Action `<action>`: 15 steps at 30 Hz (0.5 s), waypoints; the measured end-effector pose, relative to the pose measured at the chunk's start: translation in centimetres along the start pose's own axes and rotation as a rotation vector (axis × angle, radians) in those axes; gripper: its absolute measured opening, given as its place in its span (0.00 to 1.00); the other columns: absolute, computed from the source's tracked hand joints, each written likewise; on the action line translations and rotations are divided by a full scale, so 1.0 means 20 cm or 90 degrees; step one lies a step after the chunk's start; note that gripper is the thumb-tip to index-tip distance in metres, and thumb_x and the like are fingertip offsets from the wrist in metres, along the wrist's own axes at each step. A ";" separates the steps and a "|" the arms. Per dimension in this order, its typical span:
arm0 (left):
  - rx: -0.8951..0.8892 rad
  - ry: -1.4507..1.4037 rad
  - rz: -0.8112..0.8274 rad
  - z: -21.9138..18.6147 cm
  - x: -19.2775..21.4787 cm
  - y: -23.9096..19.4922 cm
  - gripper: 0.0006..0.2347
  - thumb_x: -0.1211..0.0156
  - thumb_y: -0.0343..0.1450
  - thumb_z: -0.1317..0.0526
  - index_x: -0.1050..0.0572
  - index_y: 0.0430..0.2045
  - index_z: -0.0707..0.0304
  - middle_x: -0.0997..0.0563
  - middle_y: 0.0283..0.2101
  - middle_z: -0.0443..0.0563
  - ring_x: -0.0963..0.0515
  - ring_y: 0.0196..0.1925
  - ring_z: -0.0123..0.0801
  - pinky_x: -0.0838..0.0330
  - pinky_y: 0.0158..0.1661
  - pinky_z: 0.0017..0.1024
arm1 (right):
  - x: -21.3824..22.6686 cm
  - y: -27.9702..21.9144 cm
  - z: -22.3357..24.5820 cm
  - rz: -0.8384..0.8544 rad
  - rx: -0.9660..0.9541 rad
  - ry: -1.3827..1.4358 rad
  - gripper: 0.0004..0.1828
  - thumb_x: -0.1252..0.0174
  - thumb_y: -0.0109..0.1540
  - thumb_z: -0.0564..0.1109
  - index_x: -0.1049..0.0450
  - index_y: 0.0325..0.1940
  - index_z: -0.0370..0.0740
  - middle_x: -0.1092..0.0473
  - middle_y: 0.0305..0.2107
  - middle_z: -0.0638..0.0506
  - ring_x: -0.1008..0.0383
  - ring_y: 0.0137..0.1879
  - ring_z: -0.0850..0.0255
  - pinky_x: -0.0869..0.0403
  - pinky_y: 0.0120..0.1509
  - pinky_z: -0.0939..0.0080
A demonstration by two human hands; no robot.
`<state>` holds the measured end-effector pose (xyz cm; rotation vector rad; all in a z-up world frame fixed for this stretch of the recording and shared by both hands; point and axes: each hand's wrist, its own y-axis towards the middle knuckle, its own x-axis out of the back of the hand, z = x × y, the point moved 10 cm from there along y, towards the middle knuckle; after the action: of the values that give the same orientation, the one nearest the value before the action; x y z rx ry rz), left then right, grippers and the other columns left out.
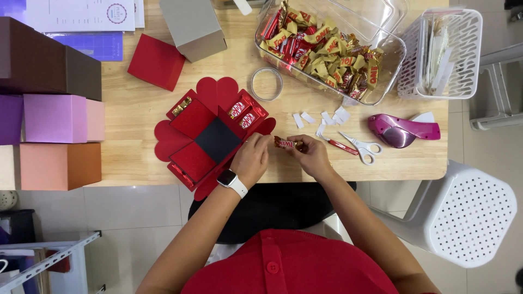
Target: Assembling a red explosion-style gift box by attaching chocolate bars to the flaps using double-sided tape and scissors.
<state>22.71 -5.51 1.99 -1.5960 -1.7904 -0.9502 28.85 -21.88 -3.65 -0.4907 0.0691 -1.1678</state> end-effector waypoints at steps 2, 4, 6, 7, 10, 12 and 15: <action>-0.022 0.013 -0.013 -0.06 0.04 -0.01 0.12 0.50 0.73 0.64 0.28 0.50 0.53 0.28 0.40 0.49 0.21 0.45 0.44 0.21 0.41 0.37 | 0.00 0.00 -0.03 0.025 -0.019 0.074 0.19 0.26 0.55 0.39 0.18 0.49 0.38 0.27 0.24 0.52 0.26 0.32 0.69 0.23 0.40 0.70; -0.045 0.025 -0.026 -0.11 0.05 -0.03 0.12 0.46 0.72 0.63 0.28 0.50 0.53 0.27 0.42 0.50 0.21 0.46 0.47 0.21 0.42 0.40 | 0.01 -0.04 0.01 0.049 -0.036 0.147 0.20 0.27 0.56 0.37 0.20 0.50 0.32 0.24 0.27 0.47 0.22 0.33 0.66 0.19 0.42 0.67; -0.179 0.039 -0.079 -0.22 0.06 -0.08 0.19 0.35 0.67 0.60 0.29 0.53 0.57 0.29 0.48 0.56 0.25 0.54 0.53 0.24 0.50 0.44 | -0.01 -0.11 0.07 0.092 -0.074 0.173 0.21 0.28 0.55 0.36 0.22 0.51 0.26 0.24 0.28 0.45 0.21 0.34 0.63 0.18 0.42 0.64; -0.179 0.037 -0.080 -0.23 0.04 -0.11 0.19 0.35 0.67 0.60 0.29 0.53 0.57 0.29 0.48 0.56 0.25 0.54 0.53 0.24 0.50 0.44 | -0.01 -0.13 0.05 0.090 -0.075 0.172 0.21 0.28 0.55 0.36 0.22 0.51 0.26 0.24 0.28 0.45 0.21 0.34 0.63 0.18 0.42 0.64; -0.207 0.043 -0.107 -0.29 0.01 -0.20 0.12 0.38 0.71 0.57 0.26 0.47 0.55 0.28 0.42 0.49 0.24 0.51 0.44 0.27 0.48 0.38 | -0.04 -0.20 0.04 0.146 -0.108 0.174 0.21 0.28 0.55 0.37 0.22 0.49 0.24 0.25 0.29 0.43 0.21 0.34 0.61 0.18 0.42 0.63; -0.126 -0.043 -0.135 -0.25 0.00 -0.24 0.08 0.38 0.72 0.58 0.25 0.42 0.56 0.28 0.39 0.46 0.22 0.46 0.41 0.27 0.43 0.35 | -0.06 -0.27 0.14 0.164 -0.123 0.178 0.26 0.23 0.50 0.39 0.21 0.50 0.27 0.26 0.30 0.44 0.20 0.35 0.59 0.17 0.44 0.61; 0.145 -0.276 -0.111 -0.14 0.07 -0.25 0.07 0.33 0.70 0.57 0.24 0.30 0.57 0.22 0.31 0.45 0.19 0.40 0.37 0.24 0.40 0.33 | -0.08 -0.29 0.05 0.183 -0.080 0.231 0.30 0.24 0.46 0.29 0.23 0.52 0.24 0.25 0.37 0.39 0.19 0.42 0.57 0.18 0.46 0.61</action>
<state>17.43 -7.16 4.05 -1.6033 -2.2699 -0.4672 23.45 -21.98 -0.74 -0.3596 0.5139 -0.9601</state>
